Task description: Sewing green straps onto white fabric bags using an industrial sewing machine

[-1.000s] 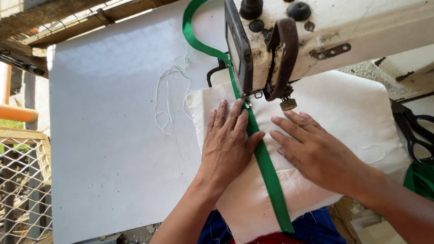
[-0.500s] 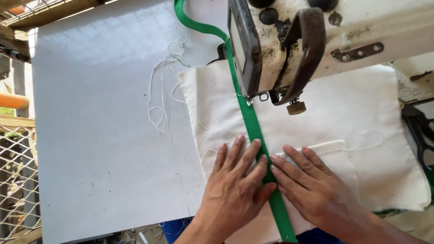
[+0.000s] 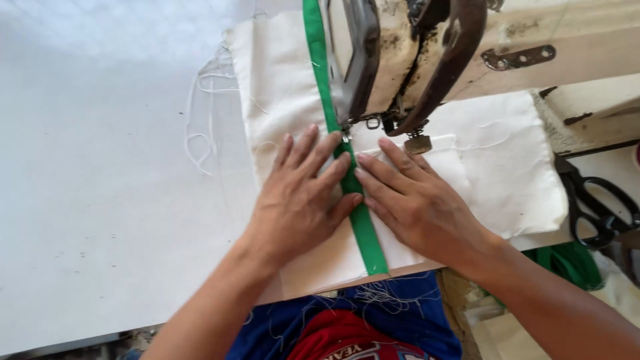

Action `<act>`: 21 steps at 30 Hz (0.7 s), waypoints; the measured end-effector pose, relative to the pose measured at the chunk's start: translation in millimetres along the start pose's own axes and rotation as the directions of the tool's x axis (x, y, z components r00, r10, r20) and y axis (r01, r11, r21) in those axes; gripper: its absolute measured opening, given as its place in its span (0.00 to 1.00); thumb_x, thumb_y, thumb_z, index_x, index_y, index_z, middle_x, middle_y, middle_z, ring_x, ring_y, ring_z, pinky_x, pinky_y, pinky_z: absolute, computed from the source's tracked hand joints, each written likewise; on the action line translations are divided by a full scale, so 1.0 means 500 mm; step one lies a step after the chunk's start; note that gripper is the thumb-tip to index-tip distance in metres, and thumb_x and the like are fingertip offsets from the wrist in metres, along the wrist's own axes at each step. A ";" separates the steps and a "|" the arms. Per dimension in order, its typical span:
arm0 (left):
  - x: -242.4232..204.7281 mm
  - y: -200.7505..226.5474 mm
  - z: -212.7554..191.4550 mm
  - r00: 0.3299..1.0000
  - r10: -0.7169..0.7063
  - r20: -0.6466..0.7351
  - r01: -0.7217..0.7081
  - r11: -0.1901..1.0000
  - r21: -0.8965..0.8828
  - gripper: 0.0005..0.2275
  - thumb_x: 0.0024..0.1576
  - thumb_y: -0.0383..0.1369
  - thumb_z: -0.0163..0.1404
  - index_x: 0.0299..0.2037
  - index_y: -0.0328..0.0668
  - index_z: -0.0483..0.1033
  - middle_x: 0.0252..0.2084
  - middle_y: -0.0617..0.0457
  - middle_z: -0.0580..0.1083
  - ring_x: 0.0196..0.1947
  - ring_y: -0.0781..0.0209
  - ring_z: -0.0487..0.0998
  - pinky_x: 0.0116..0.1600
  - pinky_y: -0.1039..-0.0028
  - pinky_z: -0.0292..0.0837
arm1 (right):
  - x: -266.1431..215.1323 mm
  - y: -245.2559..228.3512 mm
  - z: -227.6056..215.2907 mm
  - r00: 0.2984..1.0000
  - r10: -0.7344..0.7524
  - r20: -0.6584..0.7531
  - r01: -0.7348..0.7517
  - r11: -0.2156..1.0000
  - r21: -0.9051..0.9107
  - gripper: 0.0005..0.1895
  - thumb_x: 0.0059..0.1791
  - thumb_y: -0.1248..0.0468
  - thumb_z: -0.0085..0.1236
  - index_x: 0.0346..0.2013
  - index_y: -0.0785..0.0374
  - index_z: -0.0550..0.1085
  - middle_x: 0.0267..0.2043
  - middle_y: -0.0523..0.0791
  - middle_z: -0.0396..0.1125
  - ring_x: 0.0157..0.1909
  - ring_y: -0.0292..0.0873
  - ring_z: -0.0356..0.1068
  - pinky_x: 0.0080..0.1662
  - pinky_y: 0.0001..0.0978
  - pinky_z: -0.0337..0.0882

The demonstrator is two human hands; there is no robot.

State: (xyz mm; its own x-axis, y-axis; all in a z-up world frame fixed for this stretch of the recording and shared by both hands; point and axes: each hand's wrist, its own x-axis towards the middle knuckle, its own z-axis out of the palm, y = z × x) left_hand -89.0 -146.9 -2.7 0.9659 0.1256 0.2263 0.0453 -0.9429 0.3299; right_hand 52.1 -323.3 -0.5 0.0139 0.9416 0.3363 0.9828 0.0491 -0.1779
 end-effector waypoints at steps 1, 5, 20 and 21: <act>-0.003 0.006 0.005 1.000 -0.025 0.011 0.025 1.000 0.004 0.26 0.62 0.51 0.46 0.64 0.41 0.71 0.71 0.40 0.65 0.74 0.36 0.55 0.75 0.42 0.45 | -0.005 -0.007 -0.005 1.000 0.012 0.018 -0.011 0.998 -0.054 0.20 0.56 0.62 0.51 0.61 0.69 0.72 0.69 0.53 0.64 0.75 0.62 0.56 0.70 0.54 0.57; -0.060 0.073 -0.032 1.000 -0.005 -0.015 0.004 0.996 -0.084 0.24 0.57 0.45 0.52 0.59 0.36 0.74 0.69 0.39 0.67 0.72 0.32 0.60 0.72 0.41 0.52 | -0.060 -0.051 -0.018 0.999 0.013 0.048 -0.016 0.998 0.065 0.20 0.55 0.63 0.46 0.61 0.68 0.69 0.69 0.52 0.63 0.74 0.61 0.57 0.72 0.56 0.54; -0.066 0.029 -0.025 0.955 0.297 0.010 -0.291 0.943 -0.163 0.16 0.61 0.25 0.48 0.59 0.30 0.72 0.66 0.32 0.67 0.71 0.31 0.63 0.75 0.45 0.54 | -0.055 -0.044 -0.021 0.997 -0.008 0.079 0.005 0.999 0.033 0.21 0.54 0.68 0.50 0.61 0.70 0.71 0.68 0.56 0.64 0.73 0.63 0.58 0.73 0.56 0.53; -0.069 0.024 -0.023 0.956 0.292 0.028 -0.283 0.943 -0.173 0.16 0.63 0.27 0.46 0.61 0.32 0.72 0.66 0.35 0.67 0.72 0.34 0.62 0.75 0.47 0.53 | -0.059 -0.047 -0.023 0.997 0.003 0.081 -0.003 1.000 0.004 0.21 0.55 0.65 0.49 0.62 0.68 0.70 0.69 0.54 0.64 0.73 0.61 0.58 0.72 0.56 0.55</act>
State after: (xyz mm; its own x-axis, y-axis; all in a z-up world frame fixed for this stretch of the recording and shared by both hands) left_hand -124.9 -159.1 3.9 0.9438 -0.1638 0.2872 -0.2748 -0.8716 0.4059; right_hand 30.8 -356.0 4.3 0.0016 0.9656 0.2602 0.9819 0.0477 -0.1831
